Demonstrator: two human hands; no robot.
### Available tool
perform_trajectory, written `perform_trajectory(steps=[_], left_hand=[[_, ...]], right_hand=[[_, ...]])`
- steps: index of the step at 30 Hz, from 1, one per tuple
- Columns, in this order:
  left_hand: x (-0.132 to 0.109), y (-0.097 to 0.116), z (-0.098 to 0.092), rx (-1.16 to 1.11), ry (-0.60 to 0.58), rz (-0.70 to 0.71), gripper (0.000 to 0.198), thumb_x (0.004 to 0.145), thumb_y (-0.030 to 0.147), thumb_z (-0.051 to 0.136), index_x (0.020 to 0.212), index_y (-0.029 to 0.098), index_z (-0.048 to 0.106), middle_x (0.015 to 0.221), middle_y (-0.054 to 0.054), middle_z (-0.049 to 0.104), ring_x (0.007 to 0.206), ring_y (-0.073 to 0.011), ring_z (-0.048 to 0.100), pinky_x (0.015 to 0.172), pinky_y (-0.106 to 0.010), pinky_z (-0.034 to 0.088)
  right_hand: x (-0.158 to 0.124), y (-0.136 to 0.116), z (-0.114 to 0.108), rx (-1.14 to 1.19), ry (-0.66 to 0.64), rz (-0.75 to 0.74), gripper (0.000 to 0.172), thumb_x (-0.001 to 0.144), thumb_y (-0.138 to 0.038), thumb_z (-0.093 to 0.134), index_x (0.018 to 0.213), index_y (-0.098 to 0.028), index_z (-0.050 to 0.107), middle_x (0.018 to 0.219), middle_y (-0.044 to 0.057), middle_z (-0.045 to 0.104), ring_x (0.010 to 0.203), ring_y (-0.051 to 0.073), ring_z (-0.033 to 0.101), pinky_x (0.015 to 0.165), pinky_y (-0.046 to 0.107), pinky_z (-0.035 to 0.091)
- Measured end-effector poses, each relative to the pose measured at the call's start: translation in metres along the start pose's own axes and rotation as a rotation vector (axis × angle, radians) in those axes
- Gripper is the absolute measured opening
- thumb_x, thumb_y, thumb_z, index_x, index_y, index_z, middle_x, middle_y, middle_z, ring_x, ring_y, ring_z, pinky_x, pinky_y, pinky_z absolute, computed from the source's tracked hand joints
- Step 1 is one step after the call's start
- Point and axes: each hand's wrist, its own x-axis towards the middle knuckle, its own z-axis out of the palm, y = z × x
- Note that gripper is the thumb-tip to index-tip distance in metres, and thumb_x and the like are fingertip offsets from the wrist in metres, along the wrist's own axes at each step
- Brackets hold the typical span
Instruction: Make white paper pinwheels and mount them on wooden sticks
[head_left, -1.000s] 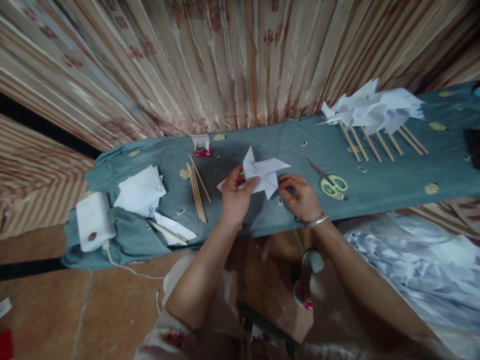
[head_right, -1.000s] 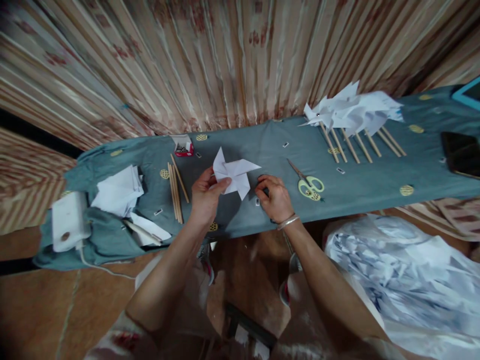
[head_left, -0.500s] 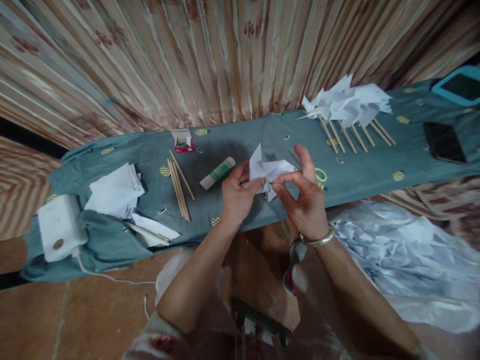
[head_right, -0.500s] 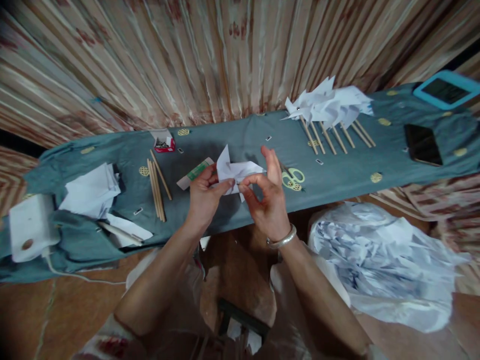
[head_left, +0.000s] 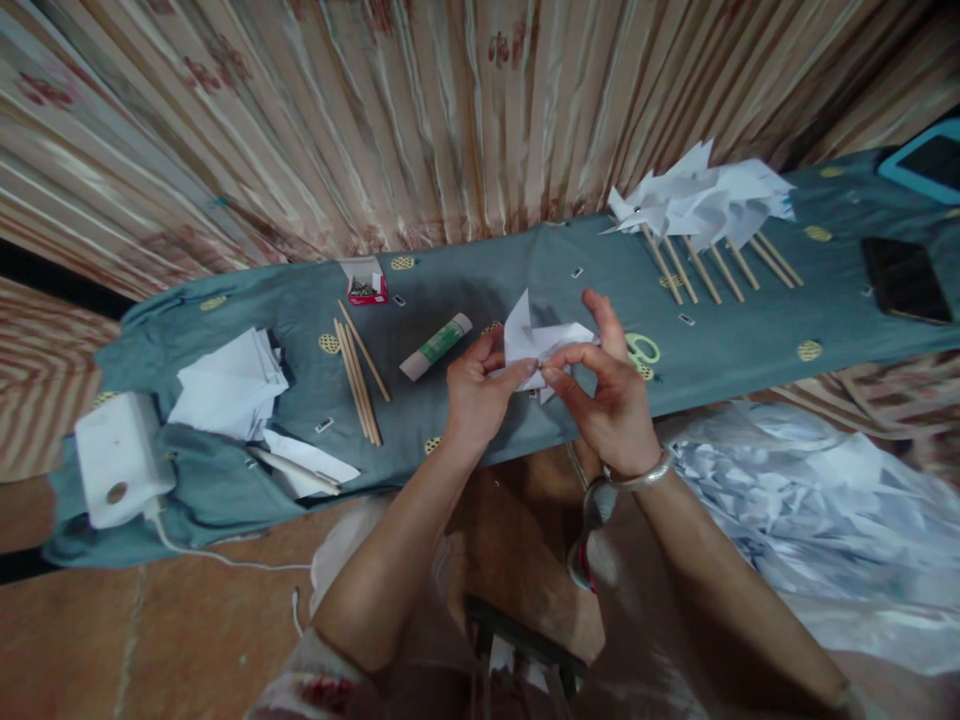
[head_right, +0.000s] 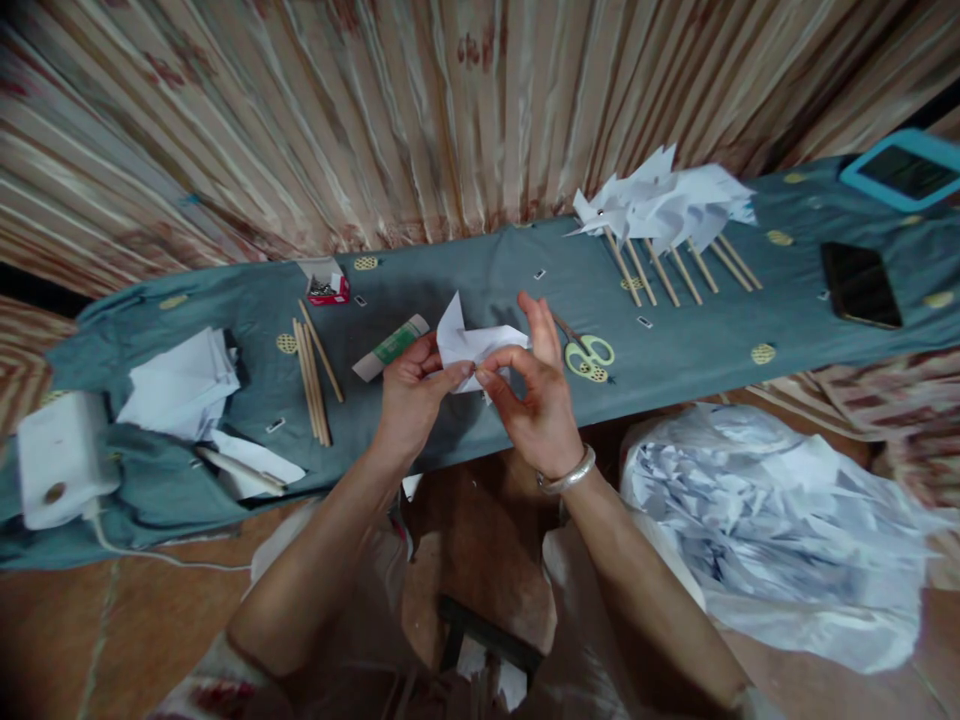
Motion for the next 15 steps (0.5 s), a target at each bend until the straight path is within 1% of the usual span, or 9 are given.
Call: perform_trajectory(steps=[6, 15], left_hand=[[-0.0004, -0.0011, -0.0007, -0.006, -0.017, 0.003, 0.038, 0.062, 0.024, 0.078, 0.098, 0.017, 0.068, 0.076, -0.001, 0.074, 0.070, -0.0168, 0.068, 0.066, -0.026, 0.053], [-0.0005, -0.0021, 0.0003, 0.000, -0.013, 0.007, 0.038, 0.063, 0.025, 0.079, 0.098, 0.017, 0.068, 0.078, -0.001, 0.075, 0.072, -0.0176, 0.069, 0.067, -0.027, 0.053]], right_hand=[[-0.0007, 0.0015, 0.0006, 0.011, -0.002, 0.016, 0.009, 0.085, -0.030, 0.063, 0.078, -0.024, 0.064, 0.154, -0.002, 0.037, 0.147, 0.028, 0.023, 0.121, 0.053, 0.018], [0.0000, 0.0047, 0.0007, 0.035, -0.003, 0.036, 0.011, 0.085, -0.031, 0.063, 0.078, -0.023, 0.065, 0.153, 0.000, 0.038, 0.146, 0.028, 0.026, 0.121, 0.054, 0.018]])
